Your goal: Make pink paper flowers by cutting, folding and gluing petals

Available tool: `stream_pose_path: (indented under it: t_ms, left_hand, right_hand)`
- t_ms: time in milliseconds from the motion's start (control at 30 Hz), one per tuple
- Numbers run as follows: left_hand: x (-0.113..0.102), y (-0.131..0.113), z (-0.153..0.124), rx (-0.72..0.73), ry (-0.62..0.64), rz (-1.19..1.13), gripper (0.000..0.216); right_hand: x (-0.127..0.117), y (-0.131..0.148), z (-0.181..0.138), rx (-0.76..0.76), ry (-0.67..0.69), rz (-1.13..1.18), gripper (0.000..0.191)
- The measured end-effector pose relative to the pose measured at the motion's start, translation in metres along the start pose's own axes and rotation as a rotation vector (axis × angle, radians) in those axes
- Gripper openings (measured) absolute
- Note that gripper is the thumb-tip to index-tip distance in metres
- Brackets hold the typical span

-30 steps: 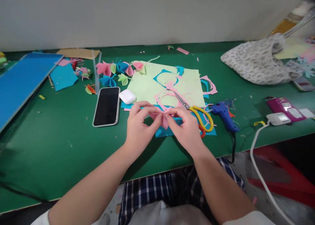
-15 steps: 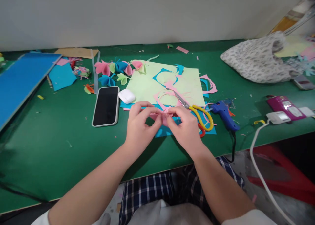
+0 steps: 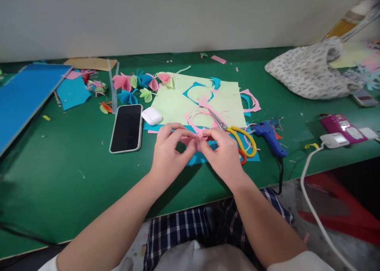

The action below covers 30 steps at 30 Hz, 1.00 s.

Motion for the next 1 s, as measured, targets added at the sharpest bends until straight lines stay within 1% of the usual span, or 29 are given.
stream_pose_path:
  t_ms: [167,267,333,433,533,700,833,1000]
  left_hand:
    - [0.000,0.000,-0.001,-0.013,0.018,0.004,0.006]
    - [0.000,0.001,0.000,-0.056,0.030,-0.022,0.005]
    - [0.000,0.002,0.001,-0.093,0.031,-0.053,0.003]
    - [-0.001,0.003,0.002,-0.154,0.021,-0.105,0.003]
    - [-0.001,0.005,0.002,-0.197,0.012,-0.154,0.003]
    - [0.000,0.005,0.002,-0.213,0.008,-0.186,0.002]
    - [0.001,0.007,0.003,-0.260,0.023,-0.242,0.005]
    - [0.003,0.016,0.001,-0.369,0.055,-0.397,0.013]
  right_hand:
    - [0.001,-0.001,-0.001,0.004,0.007,0.013,0.007]
    - [0.000,0.000,-0.001,0.005,0.007,0.035,0.006]
    - [-0.002,0.001,-0.001,0.016,-0.017,0.043,0.001]
    - [-0.004,0.002,0.000,0.043,-0.053,0.020,0.009]
    - [-0.003,0.003,-0.001,0.022,-0.029,-0.025,0.015]
    - [0.000,0.002,-0.001,-0.009,-0.042,-0.093,0.012]
    - [0.000,0.002,-0.001,-0.033,-0.048,-0.092,0.011]
    - [0.001,0.002,-0.001,-0.040,-0.042,-0.083,0.008]
Point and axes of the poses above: each hand's wrist, its own z-axis towards the middle knuckle, its own x-axis out of the palm, y = z × x, the point moved 2 cm from there along z, towards the middle knuckle, and after that the axes turned 8 degrees about -z, right-handed, at the moved point
